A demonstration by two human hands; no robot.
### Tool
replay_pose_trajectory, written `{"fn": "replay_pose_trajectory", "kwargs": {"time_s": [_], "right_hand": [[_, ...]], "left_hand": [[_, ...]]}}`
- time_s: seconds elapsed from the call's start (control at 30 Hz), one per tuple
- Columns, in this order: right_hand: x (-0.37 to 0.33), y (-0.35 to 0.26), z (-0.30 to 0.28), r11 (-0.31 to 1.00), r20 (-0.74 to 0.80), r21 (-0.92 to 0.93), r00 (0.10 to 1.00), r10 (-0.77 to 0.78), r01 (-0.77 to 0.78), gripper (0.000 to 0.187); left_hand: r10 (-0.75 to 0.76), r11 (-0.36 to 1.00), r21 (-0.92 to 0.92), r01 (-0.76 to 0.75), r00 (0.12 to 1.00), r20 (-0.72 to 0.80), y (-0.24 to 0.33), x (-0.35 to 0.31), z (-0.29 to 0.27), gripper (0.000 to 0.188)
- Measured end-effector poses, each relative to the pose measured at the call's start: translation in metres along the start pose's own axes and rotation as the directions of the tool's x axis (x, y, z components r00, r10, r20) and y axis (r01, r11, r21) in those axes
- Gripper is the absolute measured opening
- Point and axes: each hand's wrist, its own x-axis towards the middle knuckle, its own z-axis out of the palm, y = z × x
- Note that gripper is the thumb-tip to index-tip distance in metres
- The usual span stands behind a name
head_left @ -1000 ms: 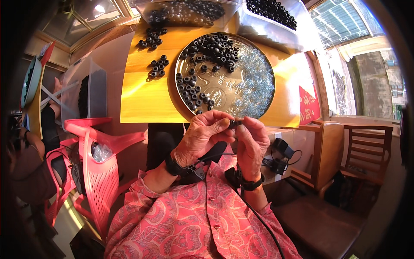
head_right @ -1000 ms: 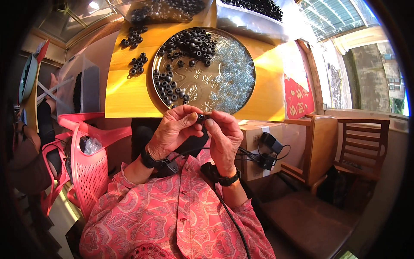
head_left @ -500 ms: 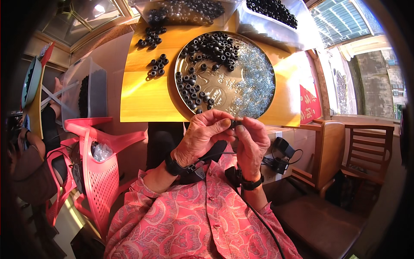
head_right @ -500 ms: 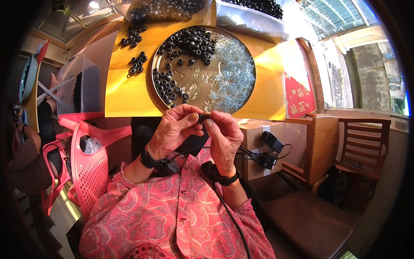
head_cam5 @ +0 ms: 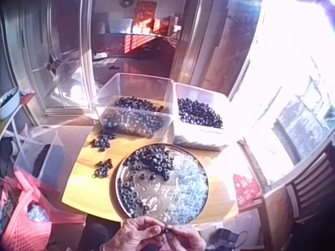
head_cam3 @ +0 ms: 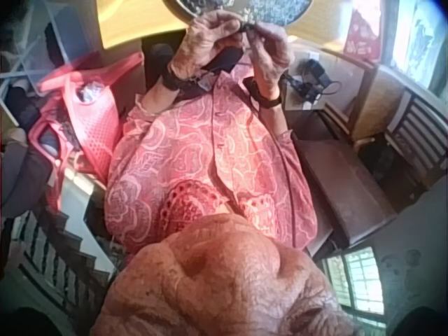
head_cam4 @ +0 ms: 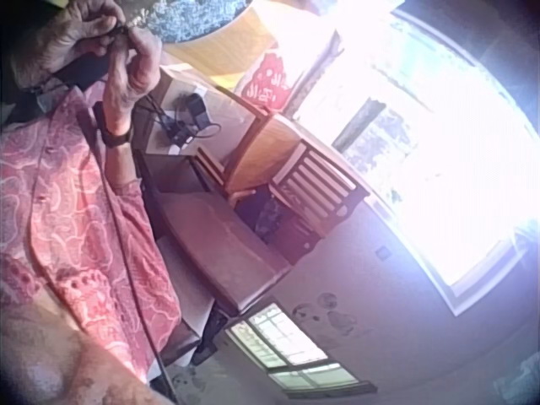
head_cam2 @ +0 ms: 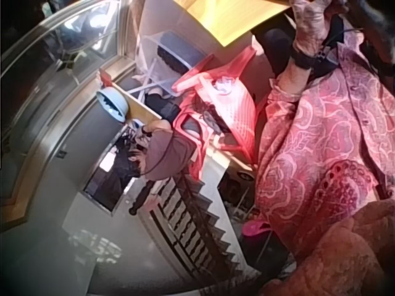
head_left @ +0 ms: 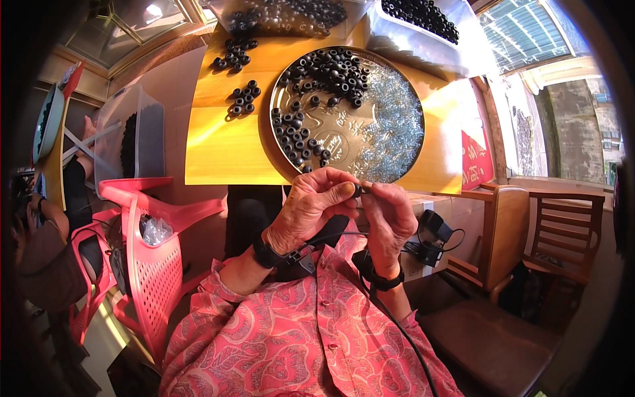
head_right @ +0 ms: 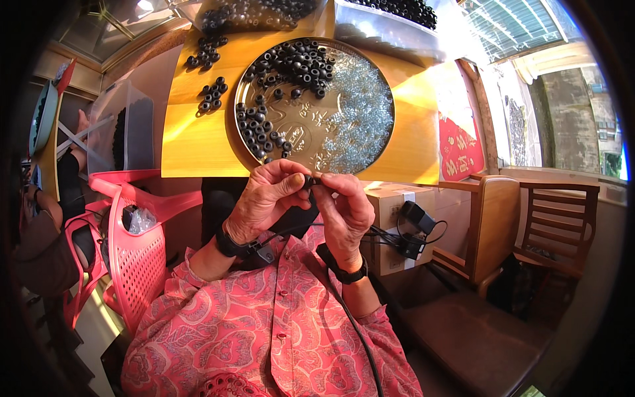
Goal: Sorting and inspecting black rubber/plastic rings on a metal tray and placing them into containers.
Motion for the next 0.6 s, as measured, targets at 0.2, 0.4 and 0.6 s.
{"fn": "replay_pose_trajectory", "kwargs": {"time_s": [0.2, 0.4, 0.6], "right_hand": [[-0.0015, 0.0012, -0.0001, 0.999, 0.018, -0.038, 1.000, -0.022, 0.022, 0.027], [-0.0051, 0.0002, 0.0024, 0.962, -0.048, 0.214, 0.981, 0.186, -0.172, 0.025], [-0.0039, 0.0015, 0.0017, 0.883, -0.043, 0.397, 0.956, 0.292, -0.251, 0.025]], "left_hand": [[0.007, 1.000, 0.014, -0.007, 1.000, -0.019, 0.0001, -0.0010, 0.0001, 0.019], [-0.025, 1.000, -0.004, 0.025, 1.000, -0.014, 0.0007, -0.0015, 0.0008, 0.018], [-0.054, 0.998, -0.024, 0.054, 0.998, -0.026, 0.0016, -0.0002, 0.0027, 0.018]]}}
